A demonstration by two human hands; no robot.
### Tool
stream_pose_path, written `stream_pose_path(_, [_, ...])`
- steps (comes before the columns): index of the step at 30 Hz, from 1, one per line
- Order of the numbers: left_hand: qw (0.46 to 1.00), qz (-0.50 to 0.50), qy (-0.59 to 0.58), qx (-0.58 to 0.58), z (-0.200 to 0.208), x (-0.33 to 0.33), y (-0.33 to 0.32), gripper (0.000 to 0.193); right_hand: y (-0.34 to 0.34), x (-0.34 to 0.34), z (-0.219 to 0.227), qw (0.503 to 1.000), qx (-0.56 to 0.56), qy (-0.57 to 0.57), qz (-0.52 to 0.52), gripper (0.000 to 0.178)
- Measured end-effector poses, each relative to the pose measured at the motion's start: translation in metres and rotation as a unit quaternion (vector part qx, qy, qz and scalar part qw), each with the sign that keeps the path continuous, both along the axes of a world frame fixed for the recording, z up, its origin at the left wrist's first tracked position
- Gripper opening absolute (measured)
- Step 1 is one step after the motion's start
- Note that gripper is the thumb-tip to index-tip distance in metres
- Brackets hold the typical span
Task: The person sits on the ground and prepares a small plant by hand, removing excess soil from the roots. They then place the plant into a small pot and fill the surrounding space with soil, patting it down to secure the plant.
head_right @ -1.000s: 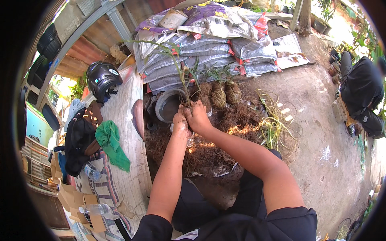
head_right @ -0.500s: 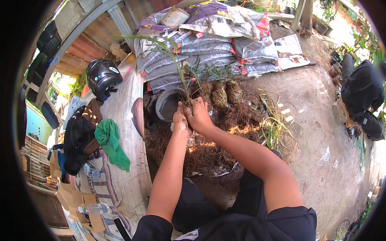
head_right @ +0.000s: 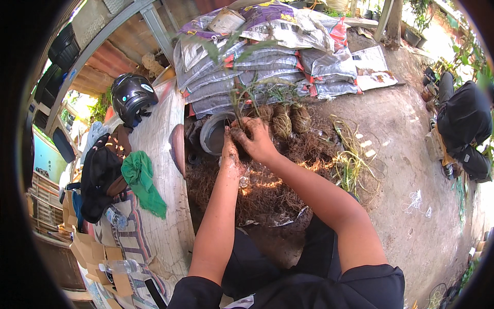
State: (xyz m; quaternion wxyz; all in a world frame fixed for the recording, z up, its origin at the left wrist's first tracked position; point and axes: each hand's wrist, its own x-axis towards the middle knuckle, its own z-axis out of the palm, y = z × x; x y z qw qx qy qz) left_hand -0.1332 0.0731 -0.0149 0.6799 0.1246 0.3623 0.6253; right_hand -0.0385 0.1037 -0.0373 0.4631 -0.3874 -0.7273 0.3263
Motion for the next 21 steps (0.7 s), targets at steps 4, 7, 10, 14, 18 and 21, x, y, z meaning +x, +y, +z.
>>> stream_pose_path(4, [0.998,0.023,0.05,-0.038,-0.014,-0.003,0.005,0.052,-0.007,-0.006,-0.006,0.997,-0.069,0.033,0.031,0.025])
stream_pose_path(7, [0.993,0.039,0.095,-0.066,-0.017,-0.004,0.003,0.049,-0.013,-0.007,0.001,1.0,-0.029,0.006,0.005,0.024])
stream_pose_path(10, [0.99,0.049,0.117,-0.063,-0.021,-0.002,0.001,0.048,-0.015,-0.012,-0.013,1.0,0.003,-0.011,-0.024,0.024])
stream_pose_path(14, [0.986,0.044,0.143,-0.068,-0.03,-0.011,0.004,0.049,-0.018,-0.011,-0.007,1.0,-0.004,0.0,0.021,0.024])
stream_pose_path(18, [0.991,0.041,0.113,-0.062,-0.03,-0.018,0.011,0.051,-0.006,-0.009,-0.013,0.992,-0.032,0.087,0.088,0.024])
stream_pose_path(21, [0.995,0.033,0.073,-0.063,-0.002,-0.012,0.002,0.055,0.003,-0.001,-0.014,0.964,-0.128,0.202,0.116,0.028])
